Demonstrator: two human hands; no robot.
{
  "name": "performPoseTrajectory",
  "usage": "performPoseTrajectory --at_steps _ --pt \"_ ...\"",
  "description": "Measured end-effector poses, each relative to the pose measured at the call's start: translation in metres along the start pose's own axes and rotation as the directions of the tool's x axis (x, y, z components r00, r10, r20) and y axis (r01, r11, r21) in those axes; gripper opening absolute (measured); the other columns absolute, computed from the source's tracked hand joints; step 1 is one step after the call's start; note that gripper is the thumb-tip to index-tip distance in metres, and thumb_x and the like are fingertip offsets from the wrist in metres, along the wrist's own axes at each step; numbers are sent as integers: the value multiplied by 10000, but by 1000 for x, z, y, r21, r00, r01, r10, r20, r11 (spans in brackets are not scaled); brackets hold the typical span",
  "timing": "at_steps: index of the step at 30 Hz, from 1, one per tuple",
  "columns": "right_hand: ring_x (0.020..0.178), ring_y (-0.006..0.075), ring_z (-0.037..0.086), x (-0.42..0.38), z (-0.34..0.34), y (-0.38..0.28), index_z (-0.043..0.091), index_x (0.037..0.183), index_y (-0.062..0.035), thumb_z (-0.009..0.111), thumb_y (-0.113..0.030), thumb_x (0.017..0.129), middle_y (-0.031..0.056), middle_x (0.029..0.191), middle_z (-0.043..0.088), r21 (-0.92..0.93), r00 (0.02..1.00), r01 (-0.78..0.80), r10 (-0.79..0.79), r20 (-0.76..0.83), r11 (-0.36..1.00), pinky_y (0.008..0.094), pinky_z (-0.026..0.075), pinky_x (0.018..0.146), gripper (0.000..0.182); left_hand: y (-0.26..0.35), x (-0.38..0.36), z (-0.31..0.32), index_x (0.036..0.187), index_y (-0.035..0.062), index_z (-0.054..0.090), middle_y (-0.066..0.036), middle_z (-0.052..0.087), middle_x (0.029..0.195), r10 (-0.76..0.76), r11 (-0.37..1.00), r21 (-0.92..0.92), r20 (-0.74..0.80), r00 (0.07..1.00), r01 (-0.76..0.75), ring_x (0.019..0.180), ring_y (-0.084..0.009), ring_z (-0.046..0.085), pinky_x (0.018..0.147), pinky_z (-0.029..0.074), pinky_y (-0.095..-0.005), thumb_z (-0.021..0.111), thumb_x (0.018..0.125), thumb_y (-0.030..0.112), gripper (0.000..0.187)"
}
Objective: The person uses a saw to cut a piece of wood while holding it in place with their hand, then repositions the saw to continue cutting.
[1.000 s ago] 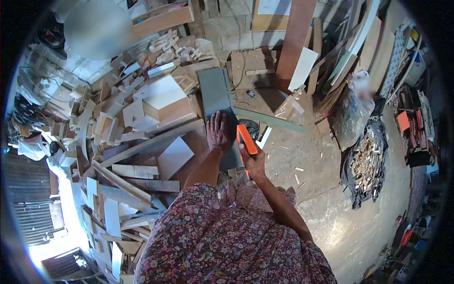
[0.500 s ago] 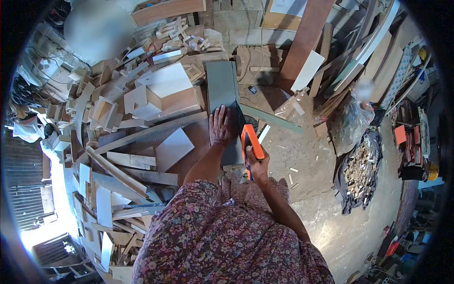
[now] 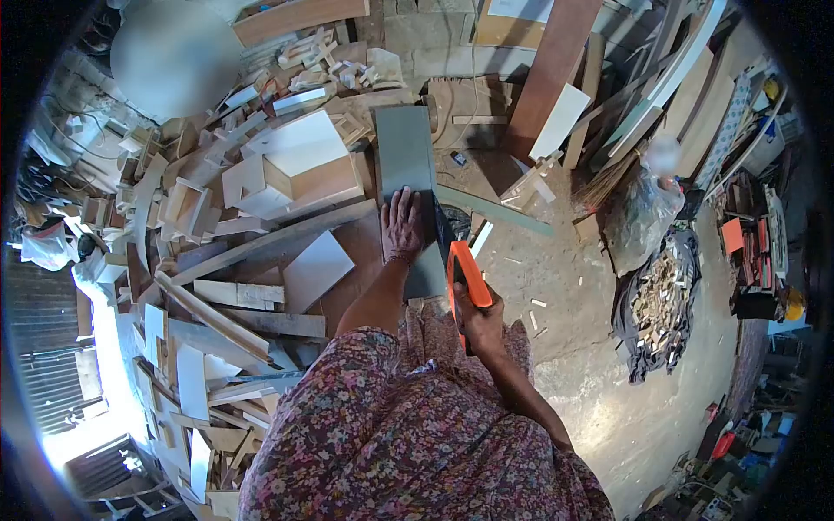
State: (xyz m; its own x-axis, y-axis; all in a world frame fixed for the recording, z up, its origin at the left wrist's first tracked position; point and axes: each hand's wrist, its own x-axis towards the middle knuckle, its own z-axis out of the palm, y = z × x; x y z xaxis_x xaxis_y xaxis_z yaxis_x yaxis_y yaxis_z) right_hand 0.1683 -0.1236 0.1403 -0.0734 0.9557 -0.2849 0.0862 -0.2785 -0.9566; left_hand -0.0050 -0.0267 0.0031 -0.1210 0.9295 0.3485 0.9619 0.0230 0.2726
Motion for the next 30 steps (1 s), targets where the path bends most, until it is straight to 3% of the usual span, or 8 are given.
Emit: performPoseTrajectory --at_steps 2,7,11,16,19,21,22,30 --pt "616 84 453 -3 3 -3 580 893 5 627 -253 805 9 660 517 45 997 -78 77 8 996 266 383 549 277 1 -1 -2 1318 130 321 -73 268 1388 -16 999 -32 24 1000 16 1282 -265 245 1033 167 -462 444 795 240 549" --pt "577 73 423 57 24 43 580 877 8 617 -169 802 -16 626 492 46 1000 -19 19 -13 999 256 367 515 196 9 1 -17 1319 129 317 -71 250 1397 -75 988 -132 85 994 86 1288 -253 234 1042 151 -460 498 752 292 618" --pt "552 66 409 82 37 35 582 883 14 619 -118 787 -31 607 490 39 1000 17 -17 -5 999 253 359 491 168 0 -4 4 1322 112 311 -79 247 1398 -41 998 40 47 998 39 1287 -258 235 1044 156 -455 514 736 293 647" --pt "666 82 466 73 23 30 584 913 10 623 -136 792 10 715 551 72 998 64 -62 -32 995 258 412 604 194 7 3 -2 1321 99 311 -77 238 1403 -76 996 43 90 993 72 1299 -254 205 1053 137 -437 503 751 297 634" --pt "528 40 414 67 29 36 568 737 -19 610 -137 781 -40 589 487 86 989 115 -106 -99 990 237 355 471 133 6 3 -6 1325 103 304 -79 226 1407 -55 998 33 101 993 52 1303 -257 192 1052 136 -439 494 758 299 629" --pt "641 118 503 61 30 42 582 873 -3 653 -216 763 77 709 582 -63 981 182 -185 -60 981 305 433 609 251 4 4 -2 1325 105 304 -86 224 1407 -46 995 90 70 996 40 1304 -263 187 1052 136 -442 473 769 279 607" --pt "624 141 514 58 31 42 568 826 -4 654 -231 754 107 672 570 -52 982 172 -176 -71 984 320 433 602 254 7 4 -7 1337 108 275 -87 209 1413 -73 997 27 120 990 70 1306 -270 178 1055 127 -444 450 779 254 603" --pt "571 111 444 55 25 26 532 776 2 630 -202 772 75 559 485 -61 968 243 -247 -53 968 309 414 559 226 5 8 2 1357 103 221 -92 181 1421 -62 994 92 106 992 52 1316 -270 146 1063 96 -438 425 797 249 613"
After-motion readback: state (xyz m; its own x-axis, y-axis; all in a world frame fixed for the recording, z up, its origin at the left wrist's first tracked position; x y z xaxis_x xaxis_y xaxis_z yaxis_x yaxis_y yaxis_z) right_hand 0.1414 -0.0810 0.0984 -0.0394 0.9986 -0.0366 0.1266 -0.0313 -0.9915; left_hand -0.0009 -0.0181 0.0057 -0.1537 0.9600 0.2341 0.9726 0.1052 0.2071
